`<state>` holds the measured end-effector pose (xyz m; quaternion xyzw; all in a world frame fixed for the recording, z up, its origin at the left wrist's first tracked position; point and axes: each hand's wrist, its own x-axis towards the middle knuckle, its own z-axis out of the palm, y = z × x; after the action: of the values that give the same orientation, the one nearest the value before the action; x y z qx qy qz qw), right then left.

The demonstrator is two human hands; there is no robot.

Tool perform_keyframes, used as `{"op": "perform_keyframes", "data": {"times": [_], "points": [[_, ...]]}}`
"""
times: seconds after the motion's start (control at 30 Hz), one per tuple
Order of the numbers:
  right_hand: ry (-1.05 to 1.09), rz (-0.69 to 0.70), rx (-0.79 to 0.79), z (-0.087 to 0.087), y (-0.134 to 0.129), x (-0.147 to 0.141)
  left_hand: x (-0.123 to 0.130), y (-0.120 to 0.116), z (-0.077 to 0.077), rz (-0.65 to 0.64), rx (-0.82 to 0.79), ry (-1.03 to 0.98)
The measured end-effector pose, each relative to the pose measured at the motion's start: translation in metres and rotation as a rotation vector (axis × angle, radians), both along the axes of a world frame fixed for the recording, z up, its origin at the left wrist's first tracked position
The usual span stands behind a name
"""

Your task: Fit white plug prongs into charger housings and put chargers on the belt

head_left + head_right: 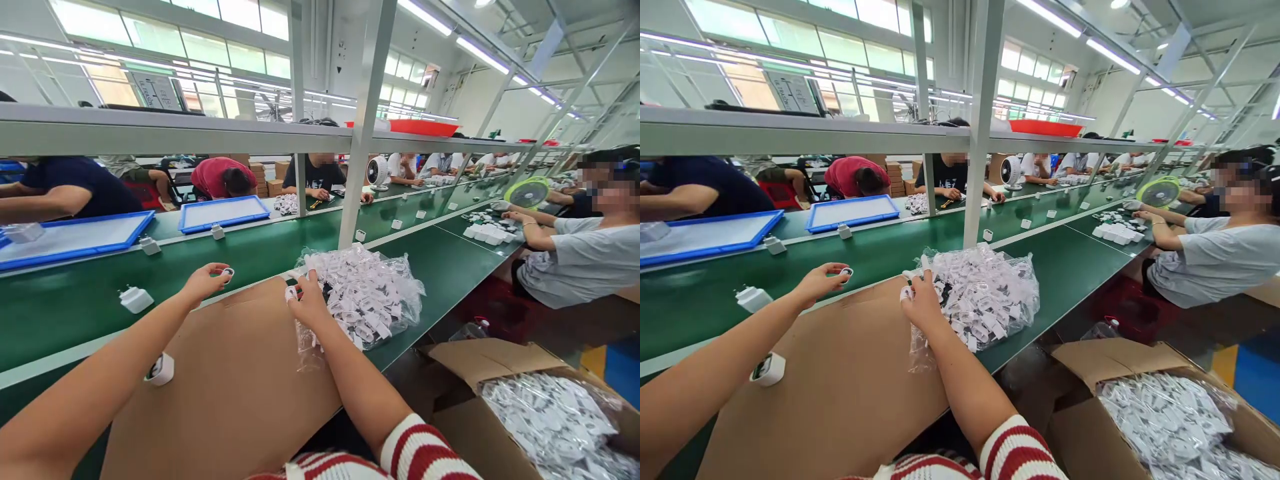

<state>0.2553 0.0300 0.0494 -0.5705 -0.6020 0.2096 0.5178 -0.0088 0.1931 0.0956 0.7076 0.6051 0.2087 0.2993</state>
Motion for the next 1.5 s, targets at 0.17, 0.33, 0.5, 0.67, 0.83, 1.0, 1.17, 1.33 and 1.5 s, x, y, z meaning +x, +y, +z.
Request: {"op": "perform_keyframes", "data": {"times": [0.17,0.33,0.5,0.67,0.83,1.0,1.17,1.33,1.5], "points": [[0.546,0.230,-0.135,-0.001,-0.003,-0.015,0.006,-0.097,0.021,-0.094,-0.504,-0.708],[1.034,0.376,-0.475,-0.006,-0.012,-0.027,0.004,-0.169,-0.002,-0.164,-0.422,-0.639],[0.870,0.625,-0.580,-0.014,-0.027,-0.042,0.000,-0.198,-0.051,-0.143,-0.063,-0.414],[0.630,0.443,-0.456,-0.021,-0.029,-0.048,-0.005,-0.204,-0.079,-0.186,0.166,-0.245],[0.268,0.493,-0.280,-0.015,-0.034,-0.043,-0.005,-0.203,-0.087,-0.108,0.192,-0.180],[-0.278,0.368,-0.151,-0.016,-0.038,-0.036,-0.003,-0.203,-0.083,-0.152,0.165,-0.202],[-0.545,0.359,-0.271,-0.021,-0.037,-0.038,-0.002,-0.203,-0.083,-0.161,0.193,-0.198],[-0.361,0.270,-0.113,-0.020,-0.037,-0.044,-0.002,-0.201,-0.086,-0.193,0.216,-0.195],[-0.463,0.400,0.033,-0.011,-0.047,-0.059,-0.002,-0.200,-0.088,-0.199,0.223,-0.242]]}}
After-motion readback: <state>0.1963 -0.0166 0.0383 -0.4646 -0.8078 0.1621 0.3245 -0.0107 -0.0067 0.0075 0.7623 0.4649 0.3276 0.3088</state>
